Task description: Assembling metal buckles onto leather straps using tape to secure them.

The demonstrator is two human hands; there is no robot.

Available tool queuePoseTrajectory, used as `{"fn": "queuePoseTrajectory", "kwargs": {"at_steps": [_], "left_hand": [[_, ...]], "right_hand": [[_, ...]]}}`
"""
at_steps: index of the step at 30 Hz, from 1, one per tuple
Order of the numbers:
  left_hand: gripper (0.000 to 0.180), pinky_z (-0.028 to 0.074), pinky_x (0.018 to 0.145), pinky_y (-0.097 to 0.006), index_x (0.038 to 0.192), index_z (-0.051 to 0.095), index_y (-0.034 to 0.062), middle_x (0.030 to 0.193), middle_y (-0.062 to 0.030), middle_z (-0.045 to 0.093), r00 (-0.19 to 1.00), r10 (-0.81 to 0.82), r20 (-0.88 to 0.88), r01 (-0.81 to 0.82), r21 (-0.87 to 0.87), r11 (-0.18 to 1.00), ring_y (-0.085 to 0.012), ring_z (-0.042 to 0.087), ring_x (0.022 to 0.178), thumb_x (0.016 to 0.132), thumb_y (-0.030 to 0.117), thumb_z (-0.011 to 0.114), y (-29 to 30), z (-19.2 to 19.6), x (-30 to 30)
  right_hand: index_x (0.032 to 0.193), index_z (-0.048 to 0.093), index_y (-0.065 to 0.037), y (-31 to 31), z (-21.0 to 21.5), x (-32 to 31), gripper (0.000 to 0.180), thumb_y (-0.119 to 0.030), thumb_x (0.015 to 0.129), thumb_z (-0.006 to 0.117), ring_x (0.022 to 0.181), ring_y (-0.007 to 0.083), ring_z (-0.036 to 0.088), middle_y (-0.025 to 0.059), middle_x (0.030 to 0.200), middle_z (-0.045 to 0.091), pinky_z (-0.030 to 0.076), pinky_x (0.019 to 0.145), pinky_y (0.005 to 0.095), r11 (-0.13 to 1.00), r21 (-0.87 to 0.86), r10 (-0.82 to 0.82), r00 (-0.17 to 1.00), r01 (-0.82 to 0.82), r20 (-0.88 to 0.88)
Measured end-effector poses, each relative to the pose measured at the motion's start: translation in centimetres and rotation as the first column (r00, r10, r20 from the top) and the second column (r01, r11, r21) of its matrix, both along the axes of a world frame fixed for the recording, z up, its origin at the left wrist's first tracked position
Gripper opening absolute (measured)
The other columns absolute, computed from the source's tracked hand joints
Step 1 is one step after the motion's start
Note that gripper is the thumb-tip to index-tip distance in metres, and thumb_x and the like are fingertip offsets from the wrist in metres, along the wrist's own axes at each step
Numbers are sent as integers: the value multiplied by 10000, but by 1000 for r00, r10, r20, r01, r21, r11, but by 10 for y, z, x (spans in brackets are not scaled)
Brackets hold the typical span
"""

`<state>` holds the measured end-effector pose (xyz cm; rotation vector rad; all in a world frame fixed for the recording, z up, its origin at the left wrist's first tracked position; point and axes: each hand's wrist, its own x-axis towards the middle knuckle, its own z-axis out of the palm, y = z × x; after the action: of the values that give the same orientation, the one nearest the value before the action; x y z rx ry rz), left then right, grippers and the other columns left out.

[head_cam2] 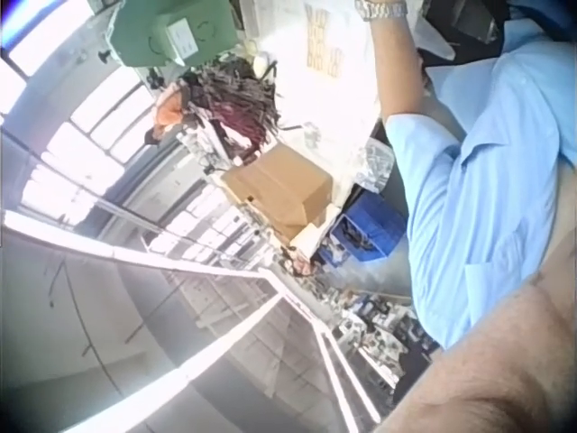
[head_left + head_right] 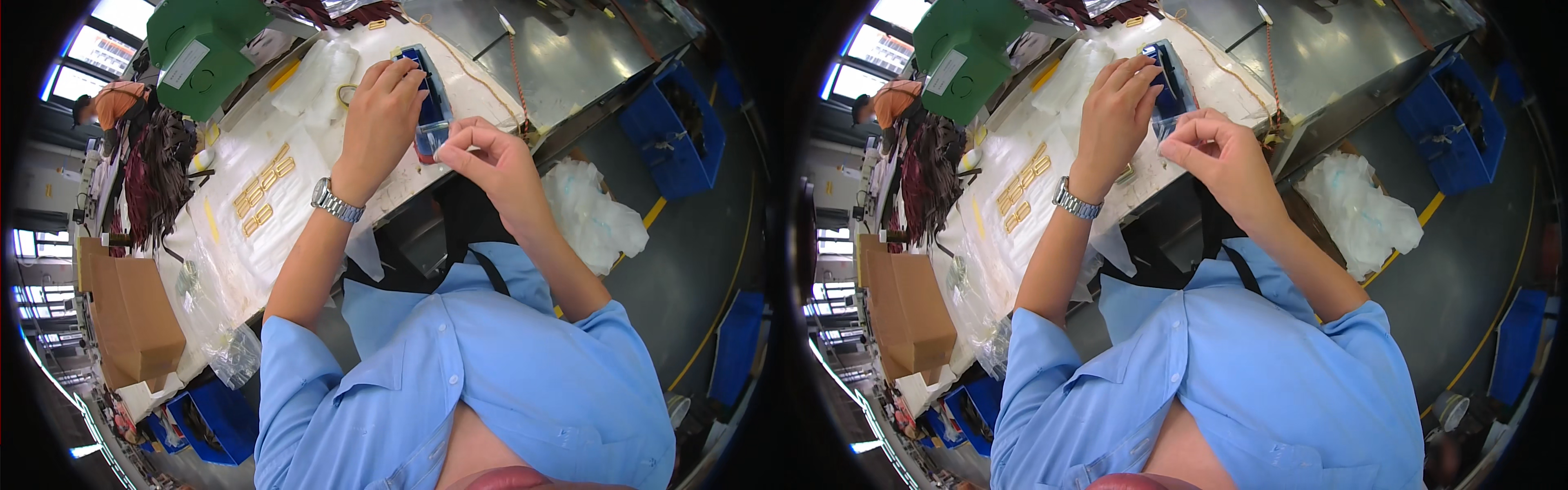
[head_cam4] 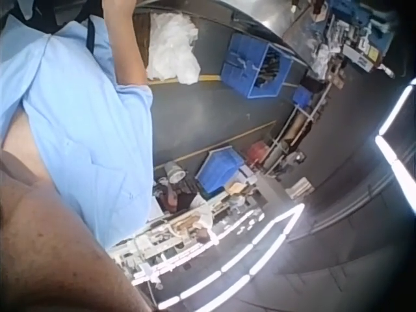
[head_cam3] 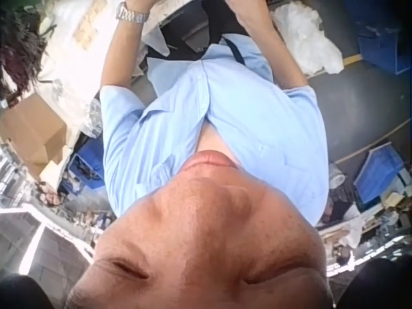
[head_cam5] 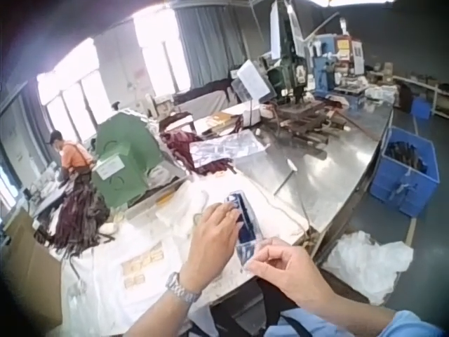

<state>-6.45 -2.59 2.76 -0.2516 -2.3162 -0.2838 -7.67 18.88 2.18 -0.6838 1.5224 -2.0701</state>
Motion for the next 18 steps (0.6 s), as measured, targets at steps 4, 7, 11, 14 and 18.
{"fn": "queuePoseTrajectory", "kwargs": {"at_steps": [4,7,11,14,18], "left_hand": [[223,575,994,-444,1176,776,26,1285,-130,763,1000,3,1,-3,-20,1000,-355,701,1178,971,109,748,-4,0,-4],[226,580,989,-433,1185,782,27,1296,-125,765,1000,-1,8,1,-9,1000,-350,707,1173,982,118,745,-2,-1,-4],[271,574,1010,-446,1248,774,44,1342,-116,754,1000,11,-8,-11,-11,1000,-353,705,1189,992,129,748,-2,-12,-3],[299,567,1027,-456,1283,764,59,1367,-118,744,1000,18,-8,-18,1,1000,-358,702,1204,994,135,753,-6,-15,1],[309,565,1033,-451,1298,764,87,1394,-129,731,999,25,40,-30,131,991,-359,697,1226,991,116,757,-15,-7,22]], "right_hand": [[966,740,12,42,-2,45,94,-70,1007,761,1047,79,562,23,1176,559,448,949,241,987,52,148,983,-154,108],[961,738,9,56,-33,59,103,-78,1009,765,1021,77,565,23,1168,554,461,924,244,980,92,159,971,-178,178],[976,744,45,61,-104,62,127,-74,990,786,924,75,627,44,1140,612,522,816,237,963,205,112,954,-173,278],[982,739,55,53,-153,46,130,-62,968,793,899,86,638,55,1118,616,515,792,238,929,368,-1,997,31,-80],[977,729,49,42,-140,49,116,-51,961,786,882,97,628,53,1116,605,512,764,238,929,370,34,995,5,-98]]}}
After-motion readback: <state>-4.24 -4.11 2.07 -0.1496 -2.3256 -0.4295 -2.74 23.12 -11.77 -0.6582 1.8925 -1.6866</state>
